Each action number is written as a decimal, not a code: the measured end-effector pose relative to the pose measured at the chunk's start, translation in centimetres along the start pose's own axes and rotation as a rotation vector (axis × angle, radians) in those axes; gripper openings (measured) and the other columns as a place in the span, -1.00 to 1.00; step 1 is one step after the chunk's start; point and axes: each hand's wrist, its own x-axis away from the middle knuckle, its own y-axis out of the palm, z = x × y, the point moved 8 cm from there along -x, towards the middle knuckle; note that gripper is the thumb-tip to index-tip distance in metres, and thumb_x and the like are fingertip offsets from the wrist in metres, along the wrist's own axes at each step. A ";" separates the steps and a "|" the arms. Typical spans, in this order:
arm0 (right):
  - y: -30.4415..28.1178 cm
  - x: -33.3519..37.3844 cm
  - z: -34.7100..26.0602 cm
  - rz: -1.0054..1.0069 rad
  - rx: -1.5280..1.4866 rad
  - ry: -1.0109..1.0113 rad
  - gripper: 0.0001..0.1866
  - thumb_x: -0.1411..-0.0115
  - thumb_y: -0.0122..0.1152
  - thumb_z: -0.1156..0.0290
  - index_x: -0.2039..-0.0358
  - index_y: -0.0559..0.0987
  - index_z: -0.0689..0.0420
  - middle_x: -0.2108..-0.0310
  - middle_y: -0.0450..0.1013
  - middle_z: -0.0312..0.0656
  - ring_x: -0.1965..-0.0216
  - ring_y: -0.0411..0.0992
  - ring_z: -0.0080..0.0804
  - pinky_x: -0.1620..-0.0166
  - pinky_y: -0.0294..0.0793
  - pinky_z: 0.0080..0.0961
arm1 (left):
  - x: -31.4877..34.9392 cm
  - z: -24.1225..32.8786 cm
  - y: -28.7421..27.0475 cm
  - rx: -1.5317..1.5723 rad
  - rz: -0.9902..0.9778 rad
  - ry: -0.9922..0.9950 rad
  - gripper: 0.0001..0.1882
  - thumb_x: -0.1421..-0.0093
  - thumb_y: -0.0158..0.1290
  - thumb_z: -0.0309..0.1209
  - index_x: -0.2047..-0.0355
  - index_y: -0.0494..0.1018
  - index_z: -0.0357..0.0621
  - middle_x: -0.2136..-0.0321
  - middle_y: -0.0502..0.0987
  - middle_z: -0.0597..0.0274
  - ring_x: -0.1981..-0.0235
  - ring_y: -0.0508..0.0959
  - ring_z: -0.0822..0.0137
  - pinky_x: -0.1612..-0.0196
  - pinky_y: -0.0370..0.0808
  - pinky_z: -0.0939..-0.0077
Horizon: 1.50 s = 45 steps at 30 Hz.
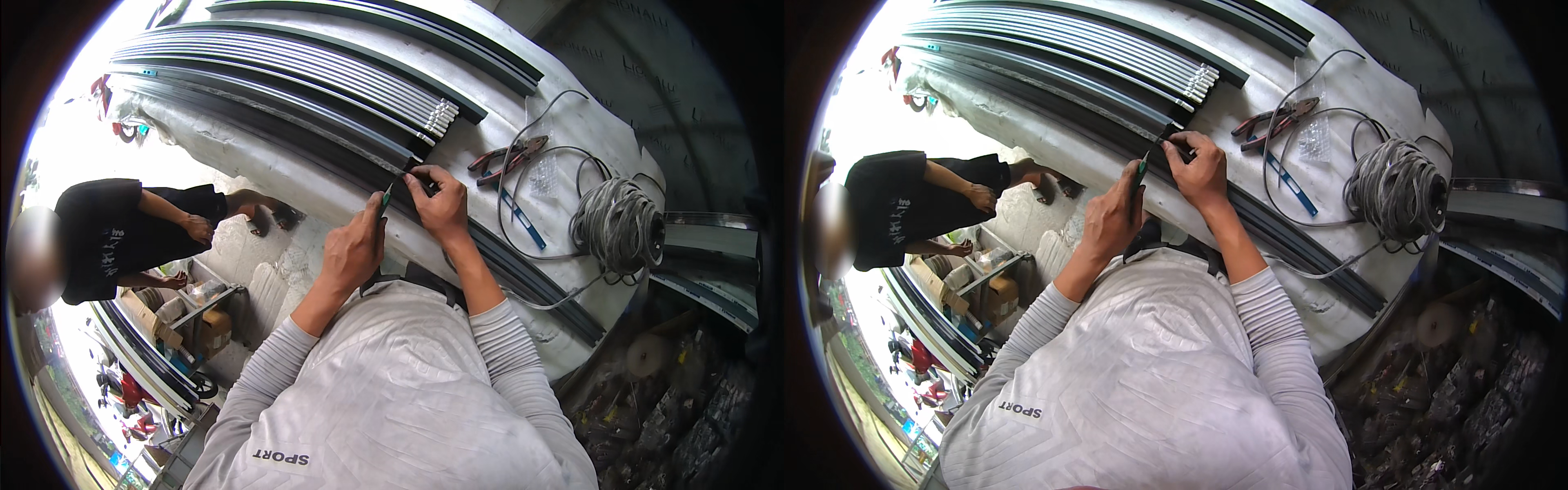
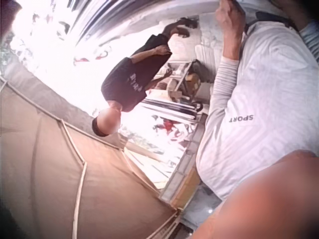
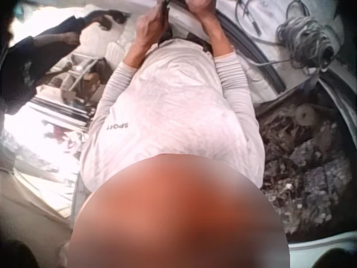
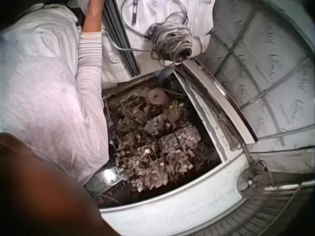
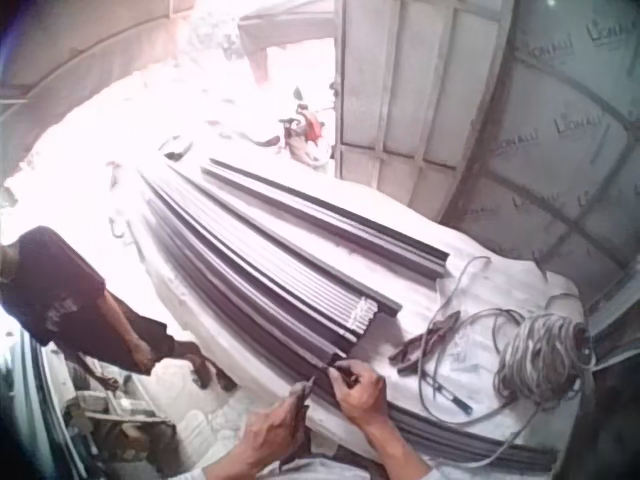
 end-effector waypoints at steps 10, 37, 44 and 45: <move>0.4 0.1 -0.8 0.022 0.064 -0.095 -0.86 -0.38 0.60 0.41 0.19 0.84 0.22 0.17 0.80 0.01 0.10 0.74 0.12 -0.02 0.69 -0.05 | 0.0 -0.9 1.7 -0.147 -0.164 -0.081 -0.29 -0.54 0.21 -0.46 -0.66 0.34 -0.17 0.23 0.75 -0.17 0.37 0.77 -0.30 0.31 0.68 -0.18; -3.6 1.1 1.3 0.116 -0.340 0.213 -0.83 -0.66 0.40 0.41 -0.05 0.68 0.25 0.20 0.65 -0.28 0.20 0.55 -0.61 0.07 0.57 -0.49 | 0.6 0.3 -1.6 0.179 -0.107 -0.060 -0.51 -0.61 0.19 -0.39 -0.46 0.53 -0.25 0.03 0.80 -0.21 0.17 0.82 -0.25 0.14 0.72 -0.05; -17.4 5.5 -0.7 0.284 -0.134 0.177 -0.77 -0.59 0.54 0.41 -0.09 0.67 0.23 0.33 0.46 -0.50 0.33 0.31 -0.77 0.27 0.31 -0.61 | -6.4 7.1 -0.5 0.097 0.087 0.203 -0.59 -0.53 0.24 -0.42 -0.28 0.57 -0.39 0.04 0.74 -0.09 0.08 0.71 -0.20 0.07 0.67 -0.06; -19.3 6.1 -0.8 0.319 -0.139 0.176 -0.74 -0.56 0.58 0.42 -0.09 0.67 0.24 0.35 0.45 -0.53 0.35 0.29 -0.78 0.29 0.29 -0.61 | -7.6 8.2 1.0 0.088 0.059 0.237 -0.61 -0.51 0.24 -0.42 -0.24 0.57 -0.39 0.08 0.73 -0.11 0.12 0.72 -0.19 0.10 0.67 -0.05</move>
